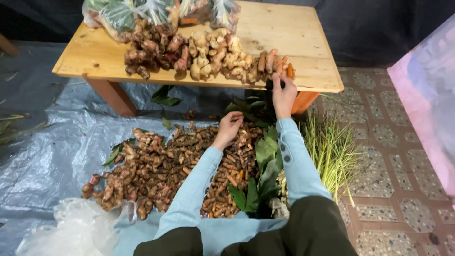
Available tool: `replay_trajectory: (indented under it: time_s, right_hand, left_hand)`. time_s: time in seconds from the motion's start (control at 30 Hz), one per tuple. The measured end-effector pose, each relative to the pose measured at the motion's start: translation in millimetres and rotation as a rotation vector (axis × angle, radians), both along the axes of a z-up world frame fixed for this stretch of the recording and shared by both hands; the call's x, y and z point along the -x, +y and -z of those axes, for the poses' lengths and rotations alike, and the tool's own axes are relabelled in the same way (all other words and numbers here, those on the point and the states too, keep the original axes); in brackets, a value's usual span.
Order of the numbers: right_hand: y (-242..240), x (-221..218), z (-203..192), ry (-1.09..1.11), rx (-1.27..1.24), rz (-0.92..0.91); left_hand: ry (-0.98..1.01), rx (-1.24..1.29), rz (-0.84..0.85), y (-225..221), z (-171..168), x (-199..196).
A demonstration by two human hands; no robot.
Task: Sorting turmeric roots by picking them up from a pile on the floor and placing them on a table
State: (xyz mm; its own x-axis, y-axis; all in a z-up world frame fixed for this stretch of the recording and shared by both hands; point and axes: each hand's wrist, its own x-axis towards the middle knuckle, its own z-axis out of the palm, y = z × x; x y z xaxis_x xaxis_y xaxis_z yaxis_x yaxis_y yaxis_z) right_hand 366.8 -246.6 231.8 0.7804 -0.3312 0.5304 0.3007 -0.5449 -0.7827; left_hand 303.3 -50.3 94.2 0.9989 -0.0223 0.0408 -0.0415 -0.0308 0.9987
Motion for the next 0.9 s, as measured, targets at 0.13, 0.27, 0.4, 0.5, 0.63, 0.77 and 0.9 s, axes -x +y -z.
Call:
replay_trajectory:
  time_s: [0.13,0.27,0.4,0.5,0.63,0.77,0.9]
  right_hand:
    - [16.8,55.6,40.4,0.145,-0.398,-0.079]
    - [28.6,122.1,86.2,0.358,-0.708,-0.104]
    - [28.1,167.3,152.1,0.463,-0.874,-0.096]
    - [35.1,209.1,188.0,0.539,-0.960,-0.160]
    - [28.1,237.6,254.2,0.660,-0.974,-0.203]
    - [35.6,271.6,244.5,0.688,-0.958,-0.172]
    - [29.4,298.7,216.4,0.655,-0.961,-0.120]
  left_hand:
    - [0.114,-0.004,-0.052,21.6,46.8,30.0]
    - [0.238,-0.100,-0.090,36.4,96.7,78.6]
    - [0.281,-0.384,-0.060,42.9,102.5,148.5]
    - [0.231,-0.612,0.003,35.4,175.1,164.8]
    - [-0.026,-0.743,-0.013,3.6,127.8,209.7]
    - [-0.187,-1.178,0.118,-15.3,122.5,223.9]
    - [-0.288,-1.369,0.065,-22.7,180.8,208.9]
